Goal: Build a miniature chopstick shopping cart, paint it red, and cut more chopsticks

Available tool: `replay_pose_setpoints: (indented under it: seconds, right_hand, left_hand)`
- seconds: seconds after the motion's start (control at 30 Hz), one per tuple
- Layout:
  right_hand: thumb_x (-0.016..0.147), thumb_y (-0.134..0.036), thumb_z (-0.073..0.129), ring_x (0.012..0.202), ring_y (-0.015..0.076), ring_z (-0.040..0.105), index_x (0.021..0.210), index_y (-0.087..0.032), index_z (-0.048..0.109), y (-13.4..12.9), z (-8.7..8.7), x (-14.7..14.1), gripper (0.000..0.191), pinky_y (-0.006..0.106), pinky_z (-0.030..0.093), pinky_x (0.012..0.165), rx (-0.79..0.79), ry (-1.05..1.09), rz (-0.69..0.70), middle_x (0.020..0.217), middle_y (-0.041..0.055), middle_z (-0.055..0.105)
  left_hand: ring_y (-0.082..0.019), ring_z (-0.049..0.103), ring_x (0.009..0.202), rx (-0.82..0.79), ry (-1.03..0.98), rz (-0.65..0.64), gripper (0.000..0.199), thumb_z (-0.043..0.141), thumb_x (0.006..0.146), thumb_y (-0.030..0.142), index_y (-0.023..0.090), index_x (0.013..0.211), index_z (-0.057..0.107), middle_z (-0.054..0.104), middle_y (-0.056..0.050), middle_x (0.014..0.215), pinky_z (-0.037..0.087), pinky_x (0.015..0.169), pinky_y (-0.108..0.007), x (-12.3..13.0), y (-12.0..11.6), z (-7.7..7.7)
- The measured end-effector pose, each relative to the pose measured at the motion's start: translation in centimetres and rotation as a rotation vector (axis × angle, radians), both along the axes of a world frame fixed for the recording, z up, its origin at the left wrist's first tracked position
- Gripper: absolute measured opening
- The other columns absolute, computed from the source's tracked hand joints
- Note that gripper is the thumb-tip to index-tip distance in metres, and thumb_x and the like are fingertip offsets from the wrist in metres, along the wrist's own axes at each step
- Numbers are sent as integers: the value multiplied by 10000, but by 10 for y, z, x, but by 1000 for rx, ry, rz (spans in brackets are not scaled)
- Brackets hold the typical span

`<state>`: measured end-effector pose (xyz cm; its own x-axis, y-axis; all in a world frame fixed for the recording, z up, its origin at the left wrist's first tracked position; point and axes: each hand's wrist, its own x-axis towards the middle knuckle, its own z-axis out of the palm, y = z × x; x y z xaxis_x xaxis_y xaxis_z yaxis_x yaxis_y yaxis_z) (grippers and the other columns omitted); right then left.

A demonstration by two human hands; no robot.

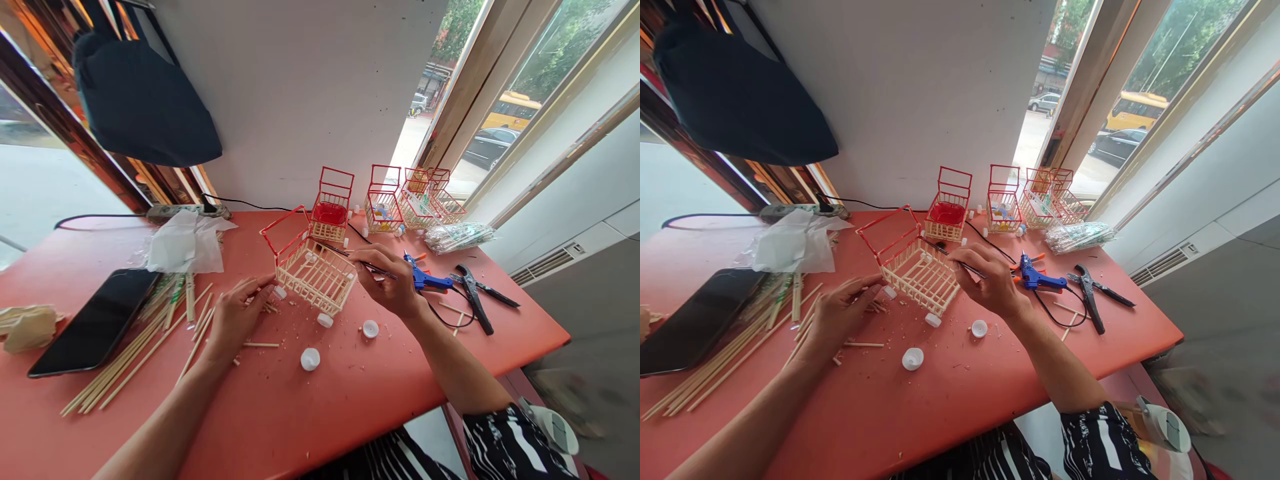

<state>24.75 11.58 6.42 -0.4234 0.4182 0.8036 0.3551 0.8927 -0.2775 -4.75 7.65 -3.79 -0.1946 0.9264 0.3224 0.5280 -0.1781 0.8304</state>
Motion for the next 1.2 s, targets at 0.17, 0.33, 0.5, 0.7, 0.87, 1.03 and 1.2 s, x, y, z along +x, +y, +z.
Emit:
replay_pose_setpoints:
  seconds: [0.17, 0.33, 0.5, 0.7, 0.87, 1.03, 1.2]
  right_hand:
    - [964, -96, 608, 904, 180, 740, 1069, -244, 696, -1, 0, -1, 201, 304, 609, 806, 11, 16, -42, 975, 48, 766]
    - [968, -86, 589, 955, 190, 750, 1077, -246, 695, -4, -2, -4, 221, 315, 614, 816, -20, 35, 7, 1003, 55, 769]
    - [969, -92, 586, 921, 187, 749, 1060, -245, 698, -7, 0, -8, 211, 325, 616, 813, -27, 52, 40, 960, 48, 767]
    - [957, -68, 581, 919, 191, 747, 1043, -231, 701, -9, 2, -10, 221, 335, 620, 809, -37, 66, 98, 939, 55, 766]
    - [961, -75, 584, 935, 192, 744, 1075, -239, 700, -7, -1, -8, 231, 341, 623, 818, -31, 75, 92, 974, 59, 762]
    - [952, -65, 587, 920, 192, 741, 1063, -233, 698, -8, 0, -9, 229, 334, 618, 805, -30, 54, 113, 947, 56, 756]
    - [947, -68, 584, 874, 182, 741, 1048, -227, 703, -13, 2, -12, 223, 311, 618, 768, -19, 71, 152, 920, 55, 758]
  left_hand:
    - [-258, 764, 993, 17, -6, -5, 367, 633, 892, 511, 248, 1077, 809, 818, -42, 1078, 578, 956, -364, 0, 1, -2]
    - [-266, 757, 1023, 15, -6, -8, 377, 628, 890, 511, 238, 1077, 810, 814, -49, 1098, 569, 970, -368, 0, 2, -3]
    - [-268, 755, 1022, 7, -10, -10, 383, 623, 885, 520, 239, 1066, 810, 814, -51, 1085, 567, 970, -373, -1, 0, -1]
    - [-261, 754, 1024, 0, -3, -14, 370, 622, 892, 514, 251, 1072, 809, 811, -43, 1091, 565, 977, -368, -2, 1, -2]
    - [-254, 753, 1032, 10, 3, -7, 365, 615, 897, 505, 257, 1083, 808, 812, -32, 1090, 567, 970, -351, -2, 0, -3]
    - [-255, 751, 1033, 11, -1, -1, 369, 626, 891, 514, 247, 1066, 810, 812, -37, 1081, 567, 957, -346, -1, 0, -1]
    - [-246, 752, 1020, 34, -16, -22, 354, 633, 886, 507, 245, 1045, 809, 815, -39, 1063, 581, 940, -337, 1, 0, 2]
